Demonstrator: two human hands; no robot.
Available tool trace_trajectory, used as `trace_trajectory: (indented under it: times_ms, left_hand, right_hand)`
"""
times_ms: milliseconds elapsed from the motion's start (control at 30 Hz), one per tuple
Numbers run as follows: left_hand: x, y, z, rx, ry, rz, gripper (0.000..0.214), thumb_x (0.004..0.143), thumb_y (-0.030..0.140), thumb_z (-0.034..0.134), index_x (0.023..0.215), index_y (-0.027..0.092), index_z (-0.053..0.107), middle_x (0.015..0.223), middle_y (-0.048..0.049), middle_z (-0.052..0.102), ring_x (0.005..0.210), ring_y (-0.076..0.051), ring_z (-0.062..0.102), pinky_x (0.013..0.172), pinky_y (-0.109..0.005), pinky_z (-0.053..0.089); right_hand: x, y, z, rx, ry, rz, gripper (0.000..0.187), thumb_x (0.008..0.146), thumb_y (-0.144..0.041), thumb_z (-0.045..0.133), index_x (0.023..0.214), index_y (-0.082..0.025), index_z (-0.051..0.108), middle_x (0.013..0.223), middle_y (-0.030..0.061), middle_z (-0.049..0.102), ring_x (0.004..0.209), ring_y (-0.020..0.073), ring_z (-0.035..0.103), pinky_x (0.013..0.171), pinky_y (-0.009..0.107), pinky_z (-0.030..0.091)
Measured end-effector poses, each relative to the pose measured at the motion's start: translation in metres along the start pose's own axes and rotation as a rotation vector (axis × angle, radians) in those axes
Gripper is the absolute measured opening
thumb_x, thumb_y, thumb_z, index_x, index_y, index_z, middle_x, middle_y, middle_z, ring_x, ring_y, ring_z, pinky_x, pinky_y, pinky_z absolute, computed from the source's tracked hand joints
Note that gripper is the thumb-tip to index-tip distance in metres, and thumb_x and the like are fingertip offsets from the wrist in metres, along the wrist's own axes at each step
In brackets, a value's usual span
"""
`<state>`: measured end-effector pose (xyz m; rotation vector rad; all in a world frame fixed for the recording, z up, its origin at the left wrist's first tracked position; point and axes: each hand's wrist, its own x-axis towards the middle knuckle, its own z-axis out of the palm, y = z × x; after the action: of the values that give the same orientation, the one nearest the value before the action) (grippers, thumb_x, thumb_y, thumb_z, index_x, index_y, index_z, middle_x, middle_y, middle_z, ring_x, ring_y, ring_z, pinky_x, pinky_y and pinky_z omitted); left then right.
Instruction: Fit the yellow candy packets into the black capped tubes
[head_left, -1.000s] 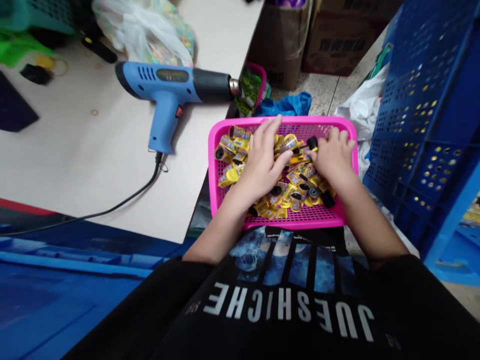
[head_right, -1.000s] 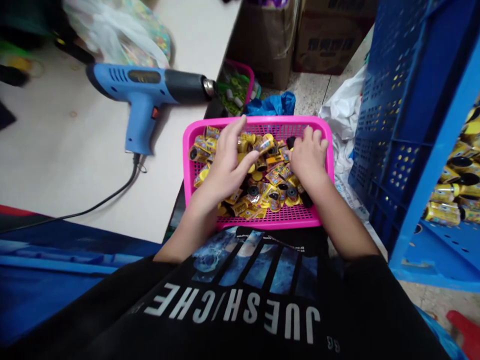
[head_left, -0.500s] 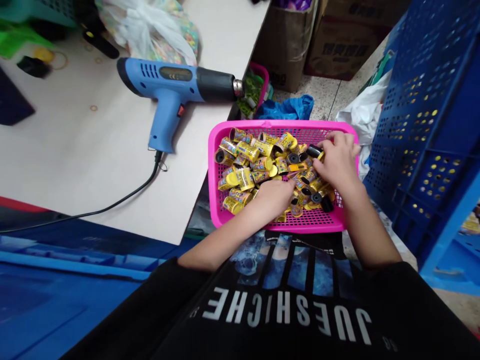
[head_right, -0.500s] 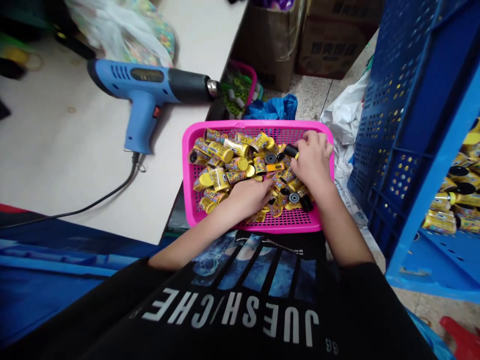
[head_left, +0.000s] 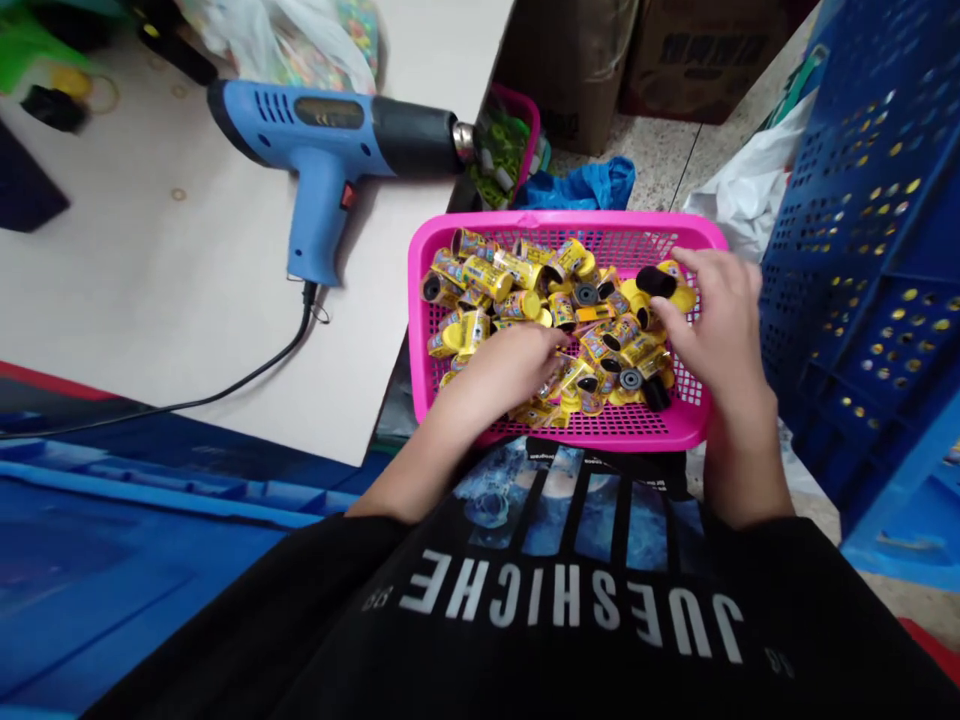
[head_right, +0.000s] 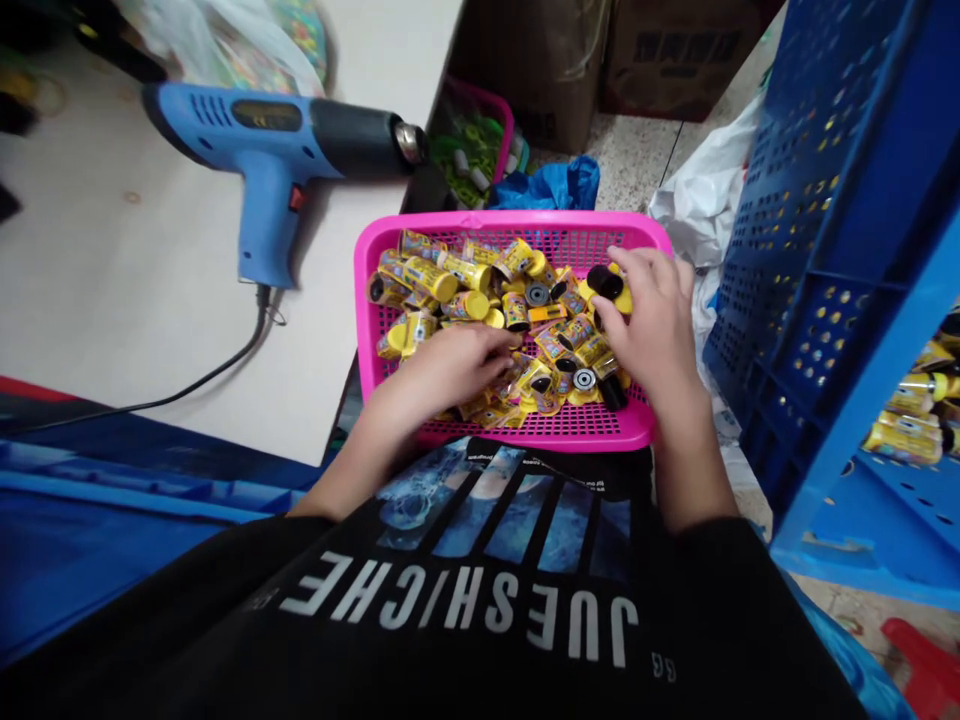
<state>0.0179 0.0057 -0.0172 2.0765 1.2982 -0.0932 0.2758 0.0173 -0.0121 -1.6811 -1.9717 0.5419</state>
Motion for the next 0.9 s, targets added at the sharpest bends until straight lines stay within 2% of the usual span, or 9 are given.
trace_trajectory:
  times_ms: [167,267,367,500,567,700,767,833,900]
  left_hand:
    - [-0.027,-0.008,-0.025,-0.141,0.165,-0.031,0.024,0.091,0.024,0.06,0.104,0.02,0.08,0.102,-0.0067,0.081,0.091,-0.022,0.074,0.086,-0.033,0.053]
    - [-0.034,-0.01,-0.035,-0.197,0.328,-0.08,0.022,0.093,0.029,0.061,0.102,0.02,0.079,0.099,-0.0045,0.081,0.091,-0.019,0.072,0.089,-0.032,0.053]
    - [-0.034,-0.013,-0.04,-0.216,0.437,-0.128,0.024,0.094,0.031,0.06,0.102,0.018,0.078,0.1,-0.0047,0.08,0.091,-0.018,0.071,0.09,-0.031,0.053]
    - [-0.034,-0.017,-0.038,-0.243,0.441,-0.117,0.023,0.093,0.032,0.062,0.102,0.019,0.078,0.101,-0.0046,0.081,0.091,-0.018,0.072,0.089,-0.029,0.052]
    - [-0.036,-0.02,-0.037,-0.263,0.421,-0.104,0.023,0.093,0.032,0.062,0.101,0.019,0.079,0.102,-0.0048,0.081,0.091,-0.019,0.072,0.087,-0.029,0.053]
    - [-0.04,-0.025,-0.038,-0.292,0.444,-0.082,0.024,0.094,0.033,0.061,0.099,0.017,0.079,0.098,-0.0048,0.08,0.087,-0.018,0.072,0.085,-0.029,0.053]
    - [-0.04,-0.026,-0.039,-0.313,0.458,-0.065,0.023,0.094,0.031,0.061,0.099,0.017,0.079,0.097,-0.0047,0.08,0.087,-0.017,0.072,0.086,-0.029,0.053]
    - [-0.039,-0.025,-0.04,-0.354,0.463,-0.033,0.023,0.094,0.031,0.062,0.1,0.017,0.079,0.097,-0.0048,0.08,0.087,-0.017,0.072,0.085,-0.029,0.053]
    - [-0.039,-0.023,-0.04,-0.4,0.47,-0.001,0.023,0.094,0.031,0.062,0.1,0.017,0.079,0.097,-0.0049,0.08,0.086,-0.017,0.072,0.084,-0.029,0.054]
  right_hand:
    - [-0.014,-0.027,0.004,0.108,-0.227,-0.108,0.025,0.099,-0.034,0.058,0.12,-0.026,0.07,0.114,0.0097,0.075,0.106,0.0298,0.067,0.098,0.049,0.051]
    - [-0.023,-0.049,0.03,0.068,-0.393,-0.231,0.019,0.1,-0.03,0.058,0.11,-0.023,0.072,0.111,0.0098,0.076,0.106,0.0285,0.065,0.096,0.046,0.049]
    - [-0.029,-0.07,0.064,-0.084,-0.464,-0.329,0.029,0.098,-0.028,0.061,0.125,-0.019,0.068,0.126,0.0144,0.07,0.119,0.0333,0.059,0.096,0.048,0.046]
    - [-0.029,-0.079,0.076,-0.2,-0.593,-0.373,0.024,0.098,-0.022,0.057,0.117,-0.016,0.069,0.116,0.0149,0.071,0.106,0.0313,0.061,0.089,0.045,0.045]
    - [-0.028,-0.074,0.06,-0.219,-0.527,-0.293,0.021,0.097,-0.02,0.054,0.111,-0.018,0.07,0.11,0.0136,0.071,0.101,0.0303,0.061,0.086,0.045,0.044]
    - [-0.025,-0.067,0.031,-0.279,-0.148,-0.028,0.027,0.095,-0.028,0.061,0.12,-0.021,0.068,0.127,0.0167,0.064,0.119,0.0399,0.051,0.094,0.054,0.041]
    - [-0.023,-0.075,0.041,-0.234,-0.283,-0.073,0.023,0.097,-0.029,0.06,0.116,-0.02,0.069,0.123,0.0176,0.065,0.119,0.0381,0.051,0.098,0.054,0.041]
    - [-0.022,-0.087,0.067,-0.176,-0.558,-0.207,0.021,0.1,-0.022,0.053,0.112,-0.016,0.069,0.113,0.0176,0.069,0.113,0.0332,0.055,0.099,0.048,0.043]
    - [-0.024,-0.1,0.096,-0.196,-0.68,-0.276,0.028,0.102,-0.015,0.043,0.118,-0.011,0.065,0.113,0.0181,0.07,0.11,0.0311,0.057,0.097,0.044,0.043]
